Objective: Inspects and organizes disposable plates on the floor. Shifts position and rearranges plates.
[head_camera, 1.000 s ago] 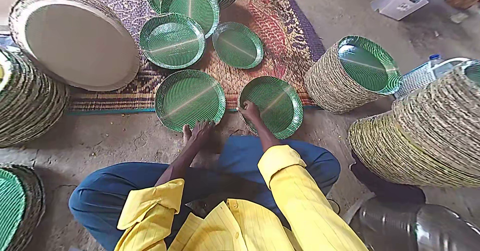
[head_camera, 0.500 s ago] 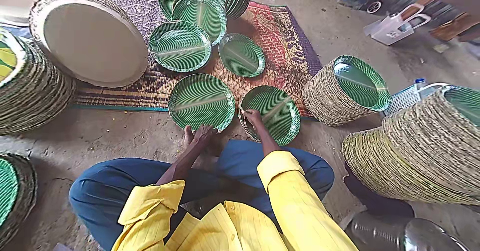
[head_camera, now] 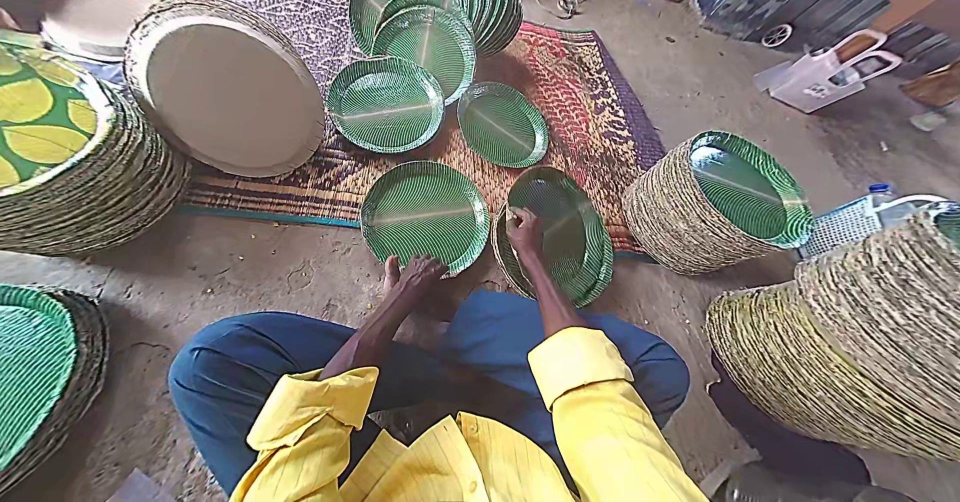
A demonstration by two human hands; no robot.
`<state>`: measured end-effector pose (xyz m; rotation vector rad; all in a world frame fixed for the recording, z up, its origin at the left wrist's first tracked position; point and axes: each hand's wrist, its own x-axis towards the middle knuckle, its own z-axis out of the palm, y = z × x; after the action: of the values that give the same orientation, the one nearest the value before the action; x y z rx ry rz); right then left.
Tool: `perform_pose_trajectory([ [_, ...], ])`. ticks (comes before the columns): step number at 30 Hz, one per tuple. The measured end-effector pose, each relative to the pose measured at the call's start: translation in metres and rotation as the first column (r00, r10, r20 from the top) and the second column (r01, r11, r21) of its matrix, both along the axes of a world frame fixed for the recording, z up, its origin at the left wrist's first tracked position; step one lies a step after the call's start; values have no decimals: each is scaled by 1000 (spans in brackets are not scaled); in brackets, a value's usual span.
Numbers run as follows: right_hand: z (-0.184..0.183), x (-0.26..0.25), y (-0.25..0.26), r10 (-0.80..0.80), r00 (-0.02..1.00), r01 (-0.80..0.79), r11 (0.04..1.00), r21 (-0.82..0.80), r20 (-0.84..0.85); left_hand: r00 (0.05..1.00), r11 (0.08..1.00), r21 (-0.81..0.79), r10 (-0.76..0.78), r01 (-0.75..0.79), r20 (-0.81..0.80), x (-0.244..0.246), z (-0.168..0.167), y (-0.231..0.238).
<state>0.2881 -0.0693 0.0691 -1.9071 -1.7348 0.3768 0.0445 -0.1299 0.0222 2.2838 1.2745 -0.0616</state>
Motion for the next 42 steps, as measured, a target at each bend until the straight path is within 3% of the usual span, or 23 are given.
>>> perform_pose_trajectory([
  [2,-1,-20,-6,222,975,-224,955,193,32,961,970,212,61,-122,270,-5,11,-5],
  [3,-3,-34,-9,338,940,-342,920,194,56,905,897,382,46,-224,423,-7,14,-5],
  [5,-18,-66,-16,559,822,-567,821,66,107,817,695,594,-19,-404,577,-8,21,4],
  [6,-25,-80,-22,652,752,-647,758,-76,98,818,656,626,-24,-421,574,-10,25,7],
  [8,-27,-101,-33,754,654,-674,614,-410,53,884,717,601,45,-352,465,-14,24,8],
  [10,-32,-104,-34,765,642,-648,571,-504,42,965,907,336,212,-253,155,-15,23,2],
  [12,-29,-86,-24,723,691,-647,630,-430,19,956,982,9,186,-189,-228,-8,24,0],
  [13,-26,-71,-17,658,753,-617,709,-340,7,945,986,-61,133,-158,-299,-4,20,1],
  [15,-19,-37,-12,437,899,-433,883,-182,-21,968,995,-66,55,-74,-246,1,12,1],
  [17,-11,-6,-12,175,984,-176,962,-209,-25,981,998,-58,2,-14,-196,8,7,5],
  [19,-26,15,-1,13,1000,-5,920,-392,18,987,998,-66,-32,21,-160,11,-1,7],
  [21,-41,21,3,-47,999,52,872,-486,23,994,995,-93,-29,19,-109,11,-6,5],
  [29,-39,15,-2,-93,993,52,888,-458,-69,993,992,-77,101,-96,65,-1,2,3],
  [36,-17,9,-5,-127,987,159,863,-480,97,989,996,-87,20,-34,-149,6,-2,-9],
  [40,-23,20,-2,-228,959,142,902,-409,-171,996,994,-106,6,-15,-87,1,-2,-6],
  [42,-27,23,-4,-193,965,96,890,-445,-177,996,994,-112,6,-17,-93,2,-1,-5],
])
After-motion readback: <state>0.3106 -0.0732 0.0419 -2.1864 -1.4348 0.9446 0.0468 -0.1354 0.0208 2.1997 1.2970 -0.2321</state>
